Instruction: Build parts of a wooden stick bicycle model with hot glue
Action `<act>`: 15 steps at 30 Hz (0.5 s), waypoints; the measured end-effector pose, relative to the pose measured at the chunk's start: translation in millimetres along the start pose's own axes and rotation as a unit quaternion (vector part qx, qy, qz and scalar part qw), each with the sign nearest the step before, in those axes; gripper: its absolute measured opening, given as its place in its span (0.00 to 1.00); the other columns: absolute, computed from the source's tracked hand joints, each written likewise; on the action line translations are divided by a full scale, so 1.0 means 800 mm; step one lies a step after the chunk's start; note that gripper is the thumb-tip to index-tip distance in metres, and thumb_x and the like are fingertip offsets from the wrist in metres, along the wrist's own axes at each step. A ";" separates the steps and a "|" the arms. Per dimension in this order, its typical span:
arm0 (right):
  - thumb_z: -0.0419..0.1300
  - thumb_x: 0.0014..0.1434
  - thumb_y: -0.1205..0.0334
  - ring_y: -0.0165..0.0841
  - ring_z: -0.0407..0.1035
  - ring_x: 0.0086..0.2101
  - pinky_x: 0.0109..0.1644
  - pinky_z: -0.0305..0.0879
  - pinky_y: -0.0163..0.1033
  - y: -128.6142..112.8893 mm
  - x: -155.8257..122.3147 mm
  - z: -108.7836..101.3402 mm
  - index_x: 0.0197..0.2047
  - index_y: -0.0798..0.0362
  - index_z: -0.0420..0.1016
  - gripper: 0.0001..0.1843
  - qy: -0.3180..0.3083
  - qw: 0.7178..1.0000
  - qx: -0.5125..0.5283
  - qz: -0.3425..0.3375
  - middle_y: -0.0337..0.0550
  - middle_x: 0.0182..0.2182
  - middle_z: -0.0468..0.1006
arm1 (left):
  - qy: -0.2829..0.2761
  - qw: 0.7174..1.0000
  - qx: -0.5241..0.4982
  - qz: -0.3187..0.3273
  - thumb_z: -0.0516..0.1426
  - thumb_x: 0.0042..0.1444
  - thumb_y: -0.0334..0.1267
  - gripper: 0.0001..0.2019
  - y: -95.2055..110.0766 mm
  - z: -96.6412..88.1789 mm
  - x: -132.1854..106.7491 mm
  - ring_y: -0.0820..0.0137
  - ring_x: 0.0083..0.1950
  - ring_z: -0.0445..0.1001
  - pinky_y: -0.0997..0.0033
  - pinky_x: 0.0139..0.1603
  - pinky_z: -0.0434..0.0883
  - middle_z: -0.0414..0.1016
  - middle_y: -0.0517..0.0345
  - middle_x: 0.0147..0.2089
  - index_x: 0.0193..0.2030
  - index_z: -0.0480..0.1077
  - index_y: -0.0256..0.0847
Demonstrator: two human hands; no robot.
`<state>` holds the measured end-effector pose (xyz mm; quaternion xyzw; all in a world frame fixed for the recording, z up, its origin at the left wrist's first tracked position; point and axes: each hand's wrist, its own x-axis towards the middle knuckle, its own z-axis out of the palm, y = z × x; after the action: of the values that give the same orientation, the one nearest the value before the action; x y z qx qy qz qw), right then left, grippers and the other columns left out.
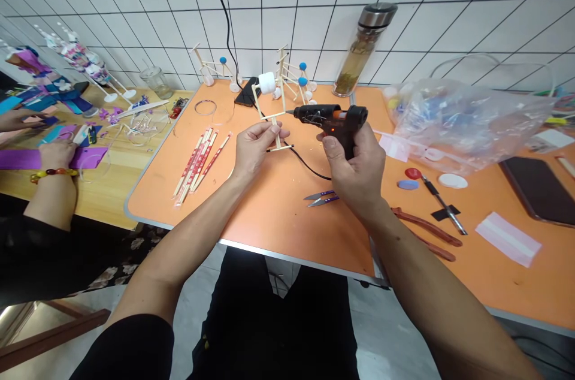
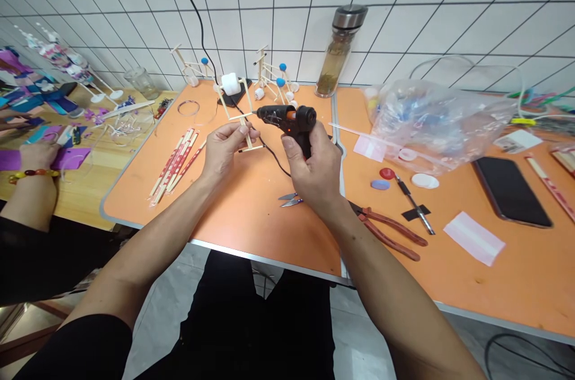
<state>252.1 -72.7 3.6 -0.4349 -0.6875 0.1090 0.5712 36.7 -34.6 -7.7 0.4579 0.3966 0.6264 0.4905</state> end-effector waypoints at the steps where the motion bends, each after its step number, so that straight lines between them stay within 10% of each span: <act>1: 0.62 0.78 0.40 0.47 0.83 0.41 0.49 0.80 0.56 0.000 0.000 0.000 0.64 0.46 0.79 0.23 -0.001 1.000 -0.002 0.001 0.46 0.41 0.85 | -0.002 1.000 -0.001 0.000 0.76 0.57 0.56 0.21 0.000 0.000 0.000 0.63 0.42 0.90 0.63 0.50 0.84 0.92 0.48 0.43 0.45 0.87 0.40; 15: 0.61 0.77 0.37 0.45 0.82 0.41 0.48 0.80 0.54 0.000 0.002 -0.002 0.63 0.46 0.78 0.25 -0.002 1.000 -0.002 0.014 0.46 0.42 0.85 | 0.012 1.000 0.007 -0.012 0.76 0.59 0.55 0.19 0.004 0.002 -0.002 0.63 0.44 0.90 0.63 0.51 0.84 0.92 0.48 0.44 0.45 0.87 0.41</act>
<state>253.9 -72.1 4.9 -0.4452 -0.6829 0.1163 0.5674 37.2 -36.7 -4.3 0.4489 0.4127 0.6230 0.4899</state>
